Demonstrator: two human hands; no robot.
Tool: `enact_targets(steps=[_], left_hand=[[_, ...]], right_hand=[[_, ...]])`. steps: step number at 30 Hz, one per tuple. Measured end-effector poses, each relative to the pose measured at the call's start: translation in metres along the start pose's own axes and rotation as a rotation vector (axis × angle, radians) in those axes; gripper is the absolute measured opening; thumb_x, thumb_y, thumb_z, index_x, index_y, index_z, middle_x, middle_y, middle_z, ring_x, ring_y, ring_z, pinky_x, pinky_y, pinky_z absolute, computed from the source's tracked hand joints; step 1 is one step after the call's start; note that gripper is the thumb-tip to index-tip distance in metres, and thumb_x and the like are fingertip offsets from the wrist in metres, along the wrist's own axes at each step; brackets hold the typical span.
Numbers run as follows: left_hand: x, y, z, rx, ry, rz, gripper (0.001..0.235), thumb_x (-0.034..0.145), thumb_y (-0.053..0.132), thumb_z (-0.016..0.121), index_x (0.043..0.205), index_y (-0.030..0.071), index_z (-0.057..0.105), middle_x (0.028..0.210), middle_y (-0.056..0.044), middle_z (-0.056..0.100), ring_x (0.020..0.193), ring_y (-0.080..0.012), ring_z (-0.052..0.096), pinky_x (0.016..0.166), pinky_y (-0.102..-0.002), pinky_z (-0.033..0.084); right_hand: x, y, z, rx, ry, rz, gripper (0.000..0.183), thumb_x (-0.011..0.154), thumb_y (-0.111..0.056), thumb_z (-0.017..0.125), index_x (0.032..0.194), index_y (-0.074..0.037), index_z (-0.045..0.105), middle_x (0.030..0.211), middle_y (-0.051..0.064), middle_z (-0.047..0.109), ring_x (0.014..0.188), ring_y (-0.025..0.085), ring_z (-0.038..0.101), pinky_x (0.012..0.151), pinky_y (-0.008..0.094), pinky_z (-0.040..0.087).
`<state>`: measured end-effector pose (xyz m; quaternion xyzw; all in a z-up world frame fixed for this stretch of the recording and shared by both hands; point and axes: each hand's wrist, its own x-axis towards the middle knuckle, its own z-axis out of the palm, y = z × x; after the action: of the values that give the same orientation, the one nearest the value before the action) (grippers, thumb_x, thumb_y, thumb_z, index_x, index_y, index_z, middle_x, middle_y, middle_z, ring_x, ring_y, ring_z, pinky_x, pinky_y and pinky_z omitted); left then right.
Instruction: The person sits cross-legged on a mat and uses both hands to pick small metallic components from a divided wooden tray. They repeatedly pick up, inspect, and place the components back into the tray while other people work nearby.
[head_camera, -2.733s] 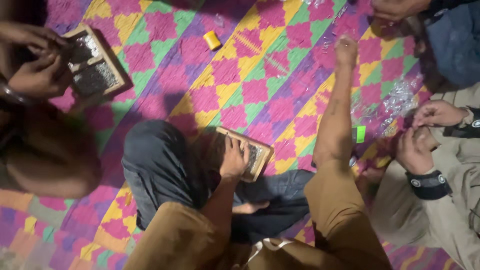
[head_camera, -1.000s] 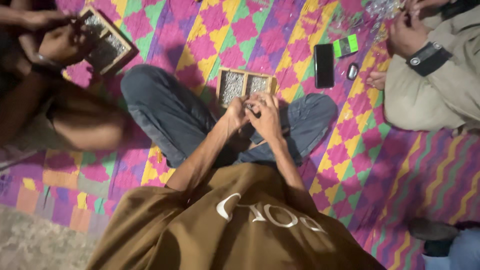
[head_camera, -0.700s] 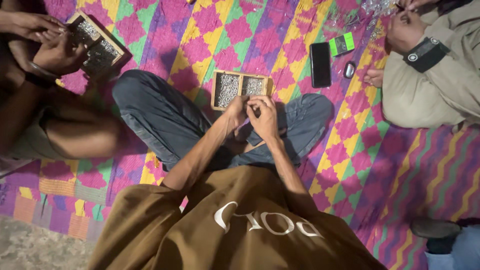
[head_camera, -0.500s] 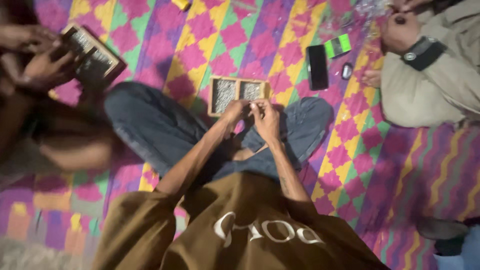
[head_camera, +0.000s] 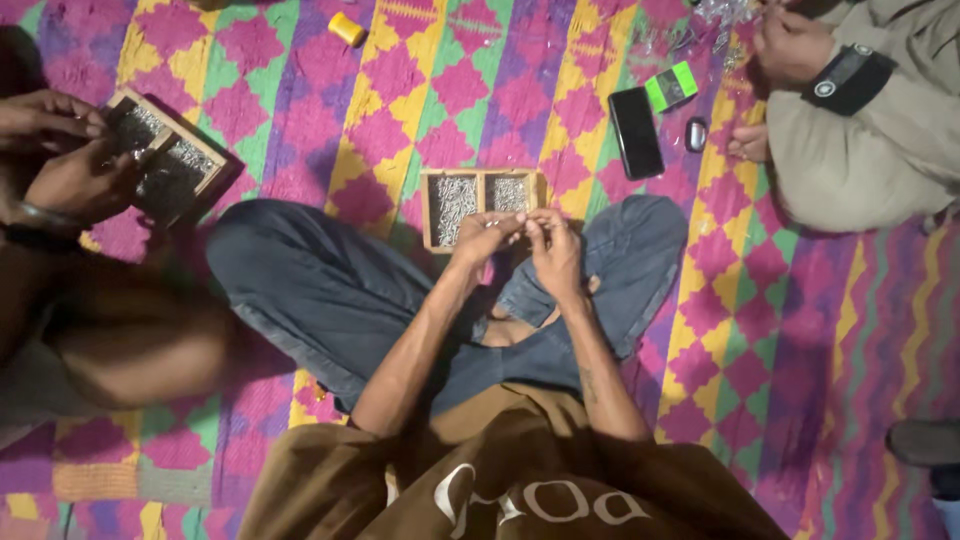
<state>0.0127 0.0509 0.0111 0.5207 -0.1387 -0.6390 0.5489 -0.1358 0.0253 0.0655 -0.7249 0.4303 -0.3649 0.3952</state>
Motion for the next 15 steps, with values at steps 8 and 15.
enact_targets(steps=[8, 15], left_hand=[[-0.016, 0.007, 0.023, -0.280, -0.025, 0.029, 0.023, 0.095, 0.023, 0.076, 0.088, 0.000, 0.074, 0.074, -0.002, 0.069, 0.059, -0.0079, 0.056, 0.054, -0.023, 0.044], [0.003, 0.027, 0.006, -0.288, -0.110, 0.152, 0.024, 0.099, 0.022, 0.072, 0.085, 0.003, 0.072, 0.074, -0.002, 0.068, 0.062, -0.0080, 0.057, 0.056, -0.023, 0.044]], right_hand=[[0.021, -0.050, -0.012, 0.170, 0.014, 0.054, 0.017, 0.101, -0.014, 0.071, 0.107, 0.002, 0.071, 0.093, 0.006, 0.075, 0.082, 0.007, 0.067, 0.072, 0.023, 0.054], [0.065, -0.079, -0.022, -0.127, -0.162, 0.005, 0.016, 0.100, -0.014, 0.074, 0.105, 0.001, 0.073, 0.090, 0.006, 0.077, 0.079, 0.008, 0.073, 0.070, 0.024, 0.058]])
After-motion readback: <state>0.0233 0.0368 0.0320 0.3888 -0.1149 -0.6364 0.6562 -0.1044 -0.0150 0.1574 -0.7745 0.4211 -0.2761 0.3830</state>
